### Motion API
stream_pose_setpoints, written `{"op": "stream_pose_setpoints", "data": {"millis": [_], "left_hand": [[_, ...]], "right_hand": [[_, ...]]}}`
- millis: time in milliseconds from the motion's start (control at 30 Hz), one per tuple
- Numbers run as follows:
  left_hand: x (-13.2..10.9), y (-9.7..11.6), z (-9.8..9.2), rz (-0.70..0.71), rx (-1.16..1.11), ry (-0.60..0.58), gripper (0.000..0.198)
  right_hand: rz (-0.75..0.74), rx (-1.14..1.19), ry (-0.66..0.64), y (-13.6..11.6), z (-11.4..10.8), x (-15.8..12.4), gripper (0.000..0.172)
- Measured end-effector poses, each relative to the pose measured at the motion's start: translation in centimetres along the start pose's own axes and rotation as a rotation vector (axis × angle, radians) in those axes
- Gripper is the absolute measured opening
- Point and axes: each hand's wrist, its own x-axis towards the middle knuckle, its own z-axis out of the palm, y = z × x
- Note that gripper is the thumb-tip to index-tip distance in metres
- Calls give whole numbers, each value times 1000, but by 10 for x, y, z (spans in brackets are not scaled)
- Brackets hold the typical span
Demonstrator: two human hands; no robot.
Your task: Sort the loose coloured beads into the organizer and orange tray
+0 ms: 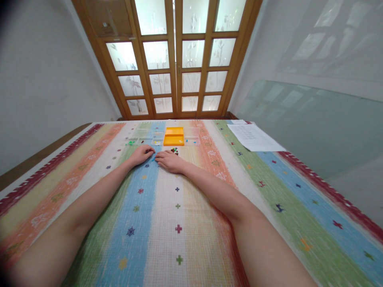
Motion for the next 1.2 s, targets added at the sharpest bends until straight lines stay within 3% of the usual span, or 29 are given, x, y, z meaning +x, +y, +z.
{"op": "stream_pose_setpoints", "data": {"millis": [400,533,667,733,933,1100,1200], "left_hand": [[1,-1,0,7,-10,-9,25],[0,0,-2,-1,-18,-12,24],[-1,1,-4,-7,-16,-23,25],[-2,2,-4,-11,-17,-29,25],[-2,4,-6,-21,-19,-32,26],[-2,5,-6,-20,-12,-29,26],[-2,4,-6,-31,6,-14,26]], "right_hand": [[14,-25,67,6,1,0,41],[176,-18,264,26,-7,-3,43],[514,-23,644,59,-20,-17,52],[673,-29,740,74,-26,-27,55],[998,-124,633,89,-33,-45,49],[1015,-206,545,82,-27,-42,40],[934,-210,533,75,-26,-38,38]]}}
